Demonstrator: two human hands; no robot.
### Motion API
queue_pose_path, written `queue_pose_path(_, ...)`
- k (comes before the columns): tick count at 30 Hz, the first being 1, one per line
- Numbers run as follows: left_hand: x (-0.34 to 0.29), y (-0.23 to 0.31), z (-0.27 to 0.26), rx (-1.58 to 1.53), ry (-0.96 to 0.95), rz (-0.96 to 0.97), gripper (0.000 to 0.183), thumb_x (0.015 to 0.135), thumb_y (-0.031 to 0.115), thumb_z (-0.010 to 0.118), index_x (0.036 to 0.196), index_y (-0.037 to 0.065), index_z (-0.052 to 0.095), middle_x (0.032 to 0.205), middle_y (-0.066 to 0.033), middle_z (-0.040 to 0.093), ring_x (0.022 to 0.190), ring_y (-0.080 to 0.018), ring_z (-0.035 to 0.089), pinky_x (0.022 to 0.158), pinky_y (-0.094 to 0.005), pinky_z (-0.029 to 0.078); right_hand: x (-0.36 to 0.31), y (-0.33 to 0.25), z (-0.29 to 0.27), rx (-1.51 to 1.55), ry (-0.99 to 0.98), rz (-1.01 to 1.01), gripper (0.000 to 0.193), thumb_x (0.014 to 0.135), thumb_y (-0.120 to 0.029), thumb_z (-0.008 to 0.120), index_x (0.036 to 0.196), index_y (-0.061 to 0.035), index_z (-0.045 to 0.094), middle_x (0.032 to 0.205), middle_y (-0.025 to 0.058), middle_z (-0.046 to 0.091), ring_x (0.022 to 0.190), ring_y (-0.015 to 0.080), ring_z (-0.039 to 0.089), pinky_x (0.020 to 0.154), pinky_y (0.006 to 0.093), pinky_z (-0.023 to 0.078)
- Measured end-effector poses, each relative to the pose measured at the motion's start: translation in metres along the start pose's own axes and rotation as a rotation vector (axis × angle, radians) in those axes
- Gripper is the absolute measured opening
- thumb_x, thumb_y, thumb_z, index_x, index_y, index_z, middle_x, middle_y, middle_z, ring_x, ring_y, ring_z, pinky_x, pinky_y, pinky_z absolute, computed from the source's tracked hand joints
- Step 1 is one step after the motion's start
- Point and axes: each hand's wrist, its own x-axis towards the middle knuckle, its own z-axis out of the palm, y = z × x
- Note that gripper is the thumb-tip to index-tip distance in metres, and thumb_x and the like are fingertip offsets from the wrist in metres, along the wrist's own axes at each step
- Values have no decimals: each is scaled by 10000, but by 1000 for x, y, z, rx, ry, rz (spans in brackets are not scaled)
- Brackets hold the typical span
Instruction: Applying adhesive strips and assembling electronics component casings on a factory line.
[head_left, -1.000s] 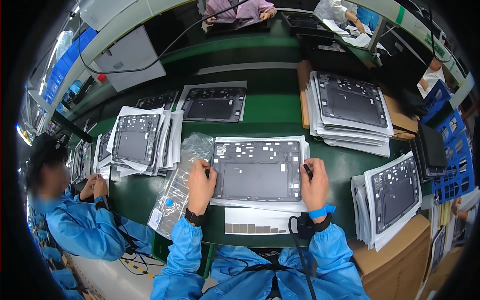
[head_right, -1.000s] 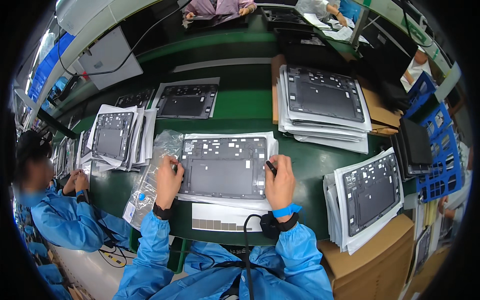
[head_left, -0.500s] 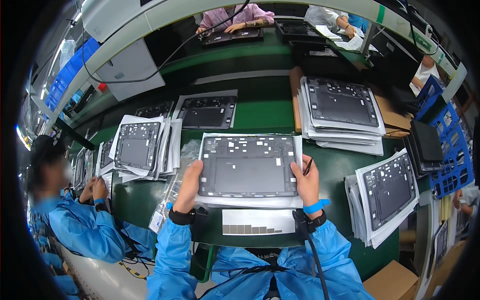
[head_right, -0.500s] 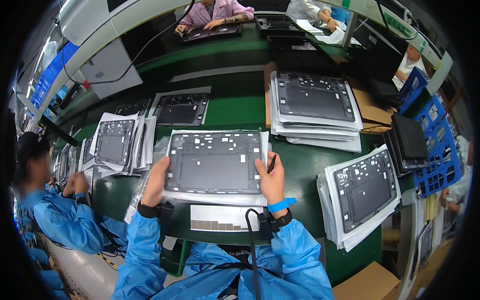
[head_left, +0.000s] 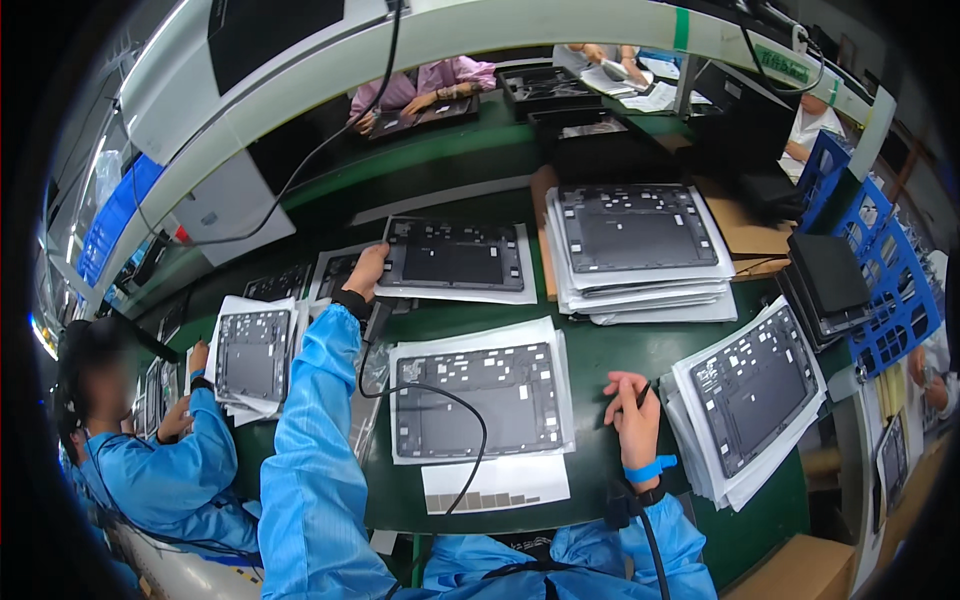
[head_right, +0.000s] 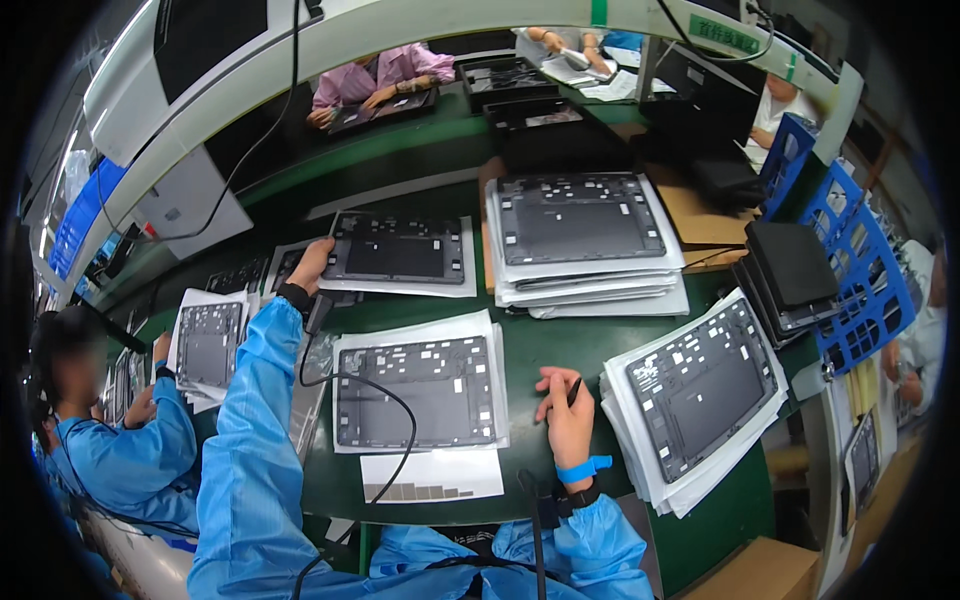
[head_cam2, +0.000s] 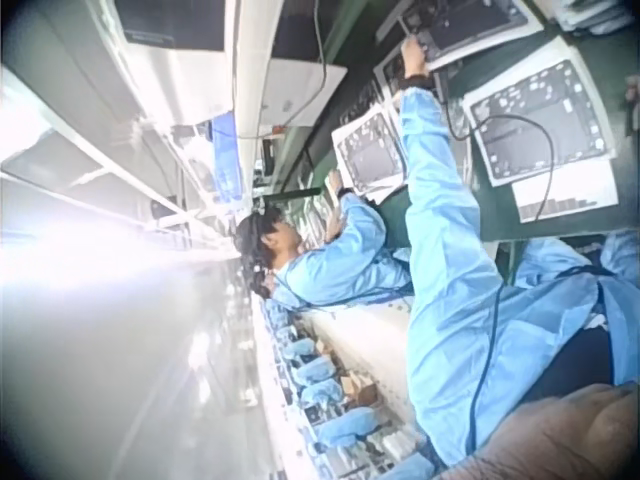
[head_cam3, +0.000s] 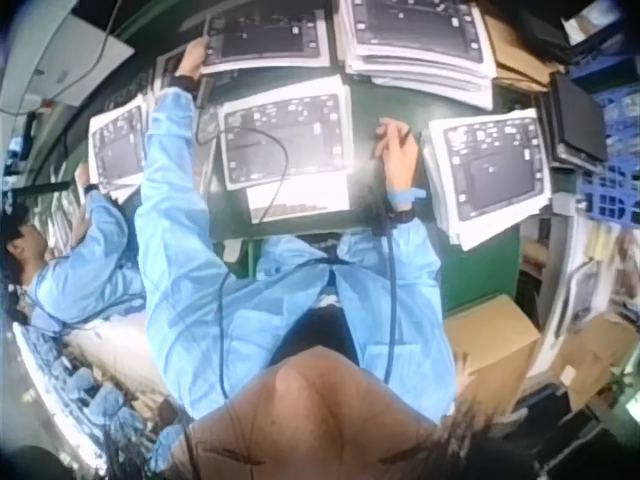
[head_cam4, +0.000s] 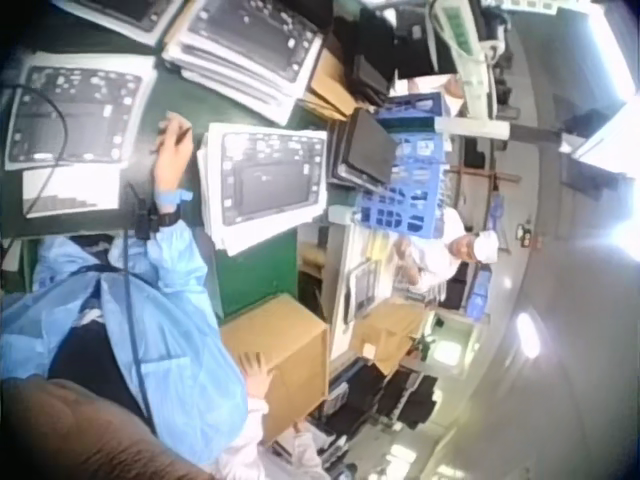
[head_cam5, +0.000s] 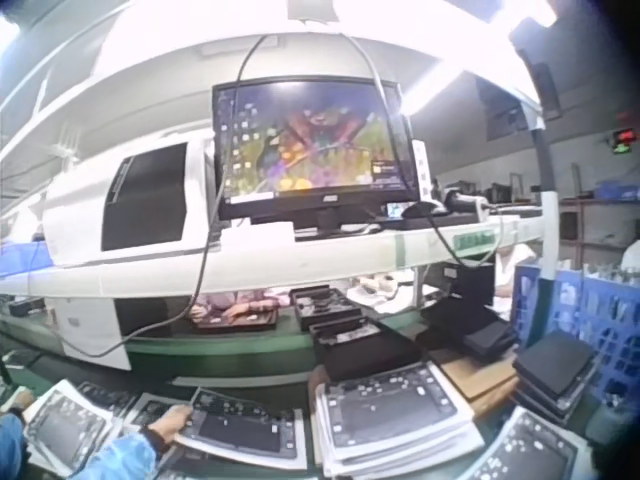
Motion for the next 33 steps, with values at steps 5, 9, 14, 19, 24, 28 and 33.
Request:
queue_pose_path(5,22,-14,36,-34,-112,-143,323,1032,188,422,1153,-50,603,1085,-93,677,933,-185,648,847,-346,505,-2,9,-11,-32,54,14,257,1036,-240,508,1095,-11,608,880,34,599,553,60,494,470,191,325)
queue_pose_path(9,29,-15,45,540,-95,-6,330,980,215,480,1129,-39,630,1051,-216,685,932,-341,669,829,-430,515,-3,9,-11,-70,41,23,250,1033,-224,512,1094,-1,608,864,30,588,554,59,488,479,192,348)
queue_pose_path(14,9,-9,60,1232,94,360,284,834,195,629,1029,-8,665,1034,-331,631,964,-490,629,868,-531,513,-11,-4,-8,52,83,103,252,1037,-187,475,1025,16,624,864,59,593,562,76,511,501,213,404)
queue_pose_path(19,-47,39,32,1299,73,468,335,840,211,640,1099,-1,622,1055,-272,613,1022,-436,606,886,-493,505,-13,1,-12,-250,83,-88,687,1037,-536,187,863,-27,614,616,-7,471,496,77,405,442,216,289)
queue_pose_path(24,-244,150,90,976,-109,592,299,899,116,621,1183,20,614,969,-160,619,872,-348,620,759,-400,502,-44,-16,-26,-208,25,72,418,1047,-304,466,794,-3,607,586,10,526,522,68,465,475,229,334)
queue_pose_path(28,-379,91,94,1025,-414,518,509,778,108,692,1280,101,606,1132,-136,644,1010,-330,598,885,-435,469,-69,-2,-22,-168,-121,105,73,940,-36,634,961,29,608,722,55,632,637,108,610,602,239,494)
queue_pose_path(33,-454,25,135,1095,-501,483,557,867,297,684,1385,157,536,1434,-132,478,1312,-339,451,1082,-487,370,-104,8,-8,-123,-120,157,138,924,-23,656,1038,42,615,782,62,644,705,131,646,693,252,540)
